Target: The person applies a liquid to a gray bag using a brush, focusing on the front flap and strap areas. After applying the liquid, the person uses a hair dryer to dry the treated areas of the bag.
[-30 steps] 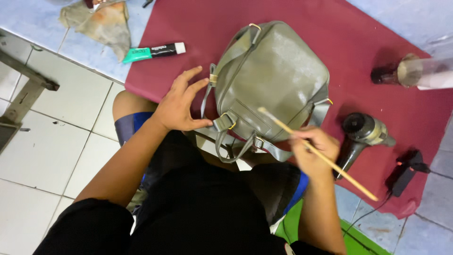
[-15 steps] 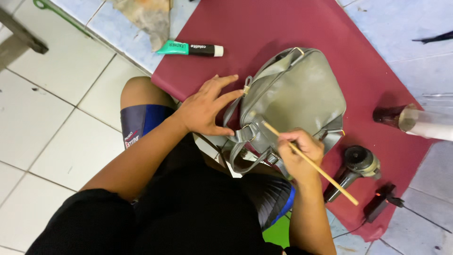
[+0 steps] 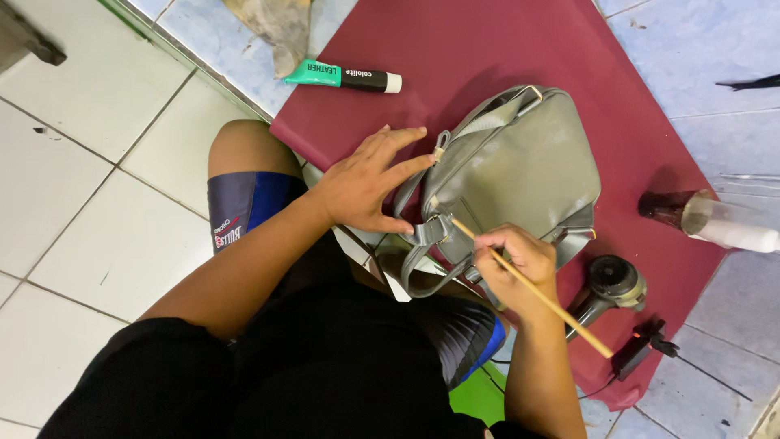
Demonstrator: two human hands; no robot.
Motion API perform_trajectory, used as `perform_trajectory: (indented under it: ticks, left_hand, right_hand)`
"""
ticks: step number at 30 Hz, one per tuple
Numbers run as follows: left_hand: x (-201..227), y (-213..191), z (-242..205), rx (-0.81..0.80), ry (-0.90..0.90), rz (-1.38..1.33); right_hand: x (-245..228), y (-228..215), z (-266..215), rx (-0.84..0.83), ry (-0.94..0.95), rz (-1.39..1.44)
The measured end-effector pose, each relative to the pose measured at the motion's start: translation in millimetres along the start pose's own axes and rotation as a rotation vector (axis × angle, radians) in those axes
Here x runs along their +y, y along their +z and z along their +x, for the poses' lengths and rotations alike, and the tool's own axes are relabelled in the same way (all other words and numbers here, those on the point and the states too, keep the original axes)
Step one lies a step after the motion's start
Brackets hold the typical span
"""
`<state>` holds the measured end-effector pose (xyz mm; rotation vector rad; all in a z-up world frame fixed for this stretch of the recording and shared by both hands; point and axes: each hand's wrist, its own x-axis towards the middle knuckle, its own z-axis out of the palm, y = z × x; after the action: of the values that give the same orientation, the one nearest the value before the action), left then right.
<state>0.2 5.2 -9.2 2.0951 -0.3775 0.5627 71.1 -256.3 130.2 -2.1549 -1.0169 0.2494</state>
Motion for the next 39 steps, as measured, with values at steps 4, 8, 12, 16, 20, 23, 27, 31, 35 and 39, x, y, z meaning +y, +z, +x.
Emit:
perform_trajectory:
  ticks: [4,8,12,16,20,23,27,31,35,39]
  left_hand:
    - [1,-2,0,-0.026,-0.021,-0.009]
    - [0,0,0,-0.035,-0.026,0.001]
    - [-2,2,1,-0.058,-0.038,0.013]
    - [-1,3,1,-0.046,-0.027,0.042]
    - [1,4,0,-0.041,-0.042,0.076]
    - [1,3,0,-0.051,-0.04,0.087]
    - [3,3,1,-0.064,-0.043,0.094]
    - [2,6,0,-0.063,-0.047,0.096]
    - [4,6,2,-0.056,-0.051,0.093]
    - [4,6,1,-0.051,-0.058,0.1]
  right_hand:
    - [11,-14,-11,0.104,-0.023,-0.051]
    - [19,-24,-36,0.124,0.036,-0.045]
    - [12,-27,-37,0.186,0.032,-0.044]
    - [20,-28,-41,0.184,0.029,-0.023]
    - [26,-41,-55,0.182,0.056,-0.063]
    - [22,-33,-49,0.208,0.045,-0.035]
    - [34,-35,-60,0.186,0.1,-0.071]
    - [34,-40,-64,0.224,0.119,-0.09]
    - [32,-38,-65,0.215,0.106,-0.072]
    - [33,-43,-70,0.243,0.105,-0.082]
